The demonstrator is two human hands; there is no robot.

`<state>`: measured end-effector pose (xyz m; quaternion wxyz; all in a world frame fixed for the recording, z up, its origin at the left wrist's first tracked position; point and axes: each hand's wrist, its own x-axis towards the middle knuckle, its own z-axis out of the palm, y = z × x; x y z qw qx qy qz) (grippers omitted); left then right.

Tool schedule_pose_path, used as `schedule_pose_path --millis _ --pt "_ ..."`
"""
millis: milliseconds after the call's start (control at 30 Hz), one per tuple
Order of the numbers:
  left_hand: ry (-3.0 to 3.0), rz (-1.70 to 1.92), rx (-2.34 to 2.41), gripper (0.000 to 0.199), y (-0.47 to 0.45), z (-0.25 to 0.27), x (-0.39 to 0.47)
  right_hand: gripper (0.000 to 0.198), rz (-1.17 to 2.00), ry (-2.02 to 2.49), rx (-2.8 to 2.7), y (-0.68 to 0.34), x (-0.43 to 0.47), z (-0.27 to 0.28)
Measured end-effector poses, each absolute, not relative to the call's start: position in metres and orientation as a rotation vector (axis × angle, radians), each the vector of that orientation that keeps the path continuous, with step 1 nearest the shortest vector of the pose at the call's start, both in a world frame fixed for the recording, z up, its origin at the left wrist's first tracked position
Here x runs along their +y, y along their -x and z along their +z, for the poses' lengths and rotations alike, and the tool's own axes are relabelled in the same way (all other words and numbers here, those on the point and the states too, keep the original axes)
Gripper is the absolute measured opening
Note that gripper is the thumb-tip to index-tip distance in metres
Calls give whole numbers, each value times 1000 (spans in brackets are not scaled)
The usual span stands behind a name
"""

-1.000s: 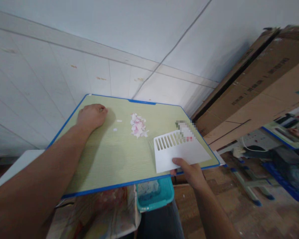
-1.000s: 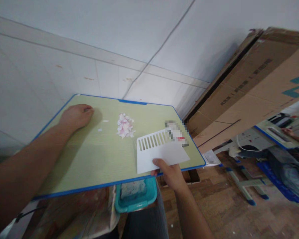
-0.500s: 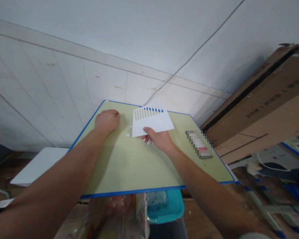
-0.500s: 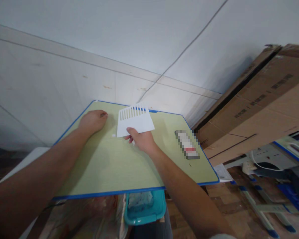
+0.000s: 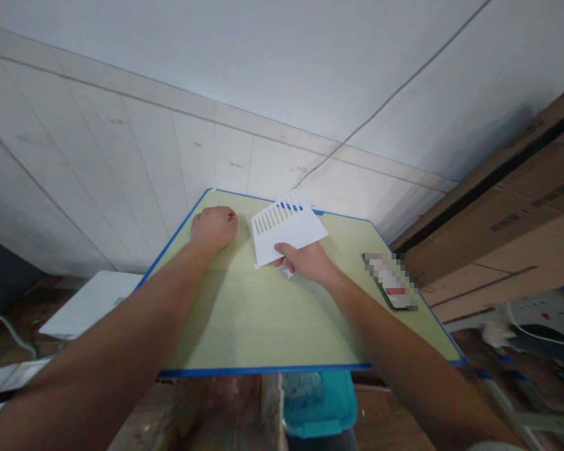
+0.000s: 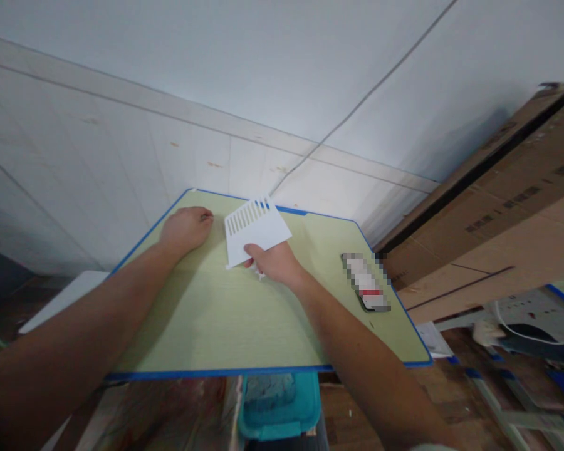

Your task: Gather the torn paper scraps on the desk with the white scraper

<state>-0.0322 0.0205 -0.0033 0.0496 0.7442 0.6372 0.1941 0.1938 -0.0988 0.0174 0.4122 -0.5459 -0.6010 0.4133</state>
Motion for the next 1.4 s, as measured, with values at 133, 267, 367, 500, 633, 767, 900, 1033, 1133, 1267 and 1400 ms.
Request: schedule_pose_path --millis 133,267,367,500,633,767,900,1033,1133,1267,1400 --pt "-2281 594 1926 51 33 -3 20 11 1021 1362 -1518 -198 -110 14" --pt "-2268 570 1921 52 33 -2 20 11 1000 1360 -1486 -202 -121 9" --pt "-2264 570 1920 52 34 -1 20 18 995 1335 -1492 -212 -125 15" --pt "-2258 583 1919 52 33 -2 21 33 885 1328 -1440 -228 -127 27" --pt "-2256 599 1915 53 33 -4 22 32 808 1341 -1425 -226 -130 20" --pt "-2255 625 1909 52 34 -7 24 30 898 1363 -1480 -209 -133 5" --pt "-2255 626 1902 53 34 -7 24 16 916 1376 -1464 -200 -135 2" --pt "-2267 611 1905 53 33 -6 23 15 929 1361 -1499 -208 -136 9" --pt "-2268 622 1903 54 33 -5 22 25 950 1361 -1484 -217 -139 9" --pt "-2255 630 1893 55 32 -3 21 32 1028 1368 -1371 -219 -146 1" --pt "-2247 601 1909 54 33 -1 20 26 1089 1403 -1267 -215 -148 -6"
